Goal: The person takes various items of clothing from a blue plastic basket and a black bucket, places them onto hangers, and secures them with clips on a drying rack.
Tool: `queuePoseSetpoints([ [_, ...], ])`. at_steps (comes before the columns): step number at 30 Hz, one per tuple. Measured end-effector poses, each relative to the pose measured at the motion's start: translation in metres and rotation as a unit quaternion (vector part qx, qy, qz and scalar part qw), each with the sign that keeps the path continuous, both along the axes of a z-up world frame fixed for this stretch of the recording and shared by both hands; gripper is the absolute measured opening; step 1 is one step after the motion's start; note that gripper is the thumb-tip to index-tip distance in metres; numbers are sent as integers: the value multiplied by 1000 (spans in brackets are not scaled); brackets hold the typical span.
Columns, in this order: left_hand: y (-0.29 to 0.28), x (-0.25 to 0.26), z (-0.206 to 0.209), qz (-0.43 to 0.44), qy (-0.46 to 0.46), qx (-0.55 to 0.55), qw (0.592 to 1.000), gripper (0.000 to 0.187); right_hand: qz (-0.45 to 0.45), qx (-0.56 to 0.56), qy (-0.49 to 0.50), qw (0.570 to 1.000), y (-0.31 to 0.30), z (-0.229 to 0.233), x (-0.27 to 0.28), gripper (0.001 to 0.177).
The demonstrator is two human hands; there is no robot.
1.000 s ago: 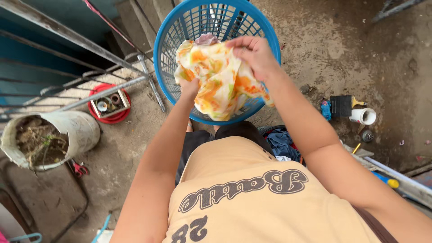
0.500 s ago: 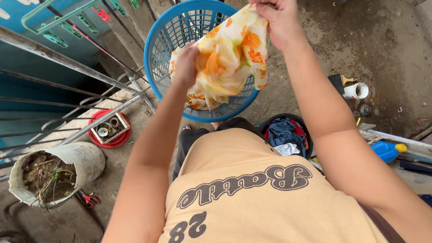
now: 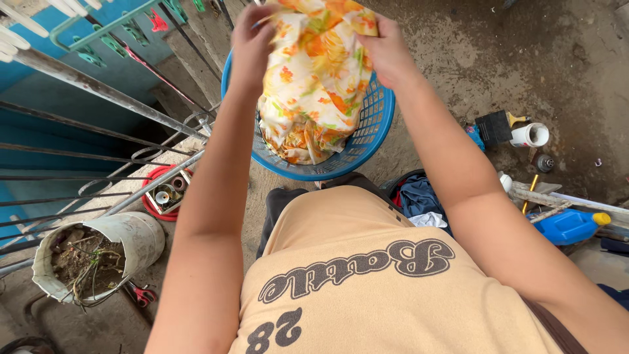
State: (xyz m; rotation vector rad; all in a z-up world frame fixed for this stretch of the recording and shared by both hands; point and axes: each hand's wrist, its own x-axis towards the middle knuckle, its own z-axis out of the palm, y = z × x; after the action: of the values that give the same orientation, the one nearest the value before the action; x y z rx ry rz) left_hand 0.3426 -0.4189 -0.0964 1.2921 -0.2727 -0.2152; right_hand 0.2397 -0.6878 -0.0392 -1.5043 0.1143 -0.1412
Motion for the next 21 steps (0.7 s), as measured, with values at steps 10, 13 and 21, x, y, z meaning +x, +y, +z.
queuePoseSetpoints([
  [10, -45, -73, -117, 61, 349, -8, 935, 91, 71, 187, 45, 979, -18, 19, -31, 30],
  [13, -66, -89, -74, 224, 177, 174, 942, 93, 79, 189, 46, 978, -23, 14, -39, 32],
  [21, -73, -91, 5, -108, 386, -151, 904, 84, 36, -15, 90, 995, -4, -12, -60, 42],
])
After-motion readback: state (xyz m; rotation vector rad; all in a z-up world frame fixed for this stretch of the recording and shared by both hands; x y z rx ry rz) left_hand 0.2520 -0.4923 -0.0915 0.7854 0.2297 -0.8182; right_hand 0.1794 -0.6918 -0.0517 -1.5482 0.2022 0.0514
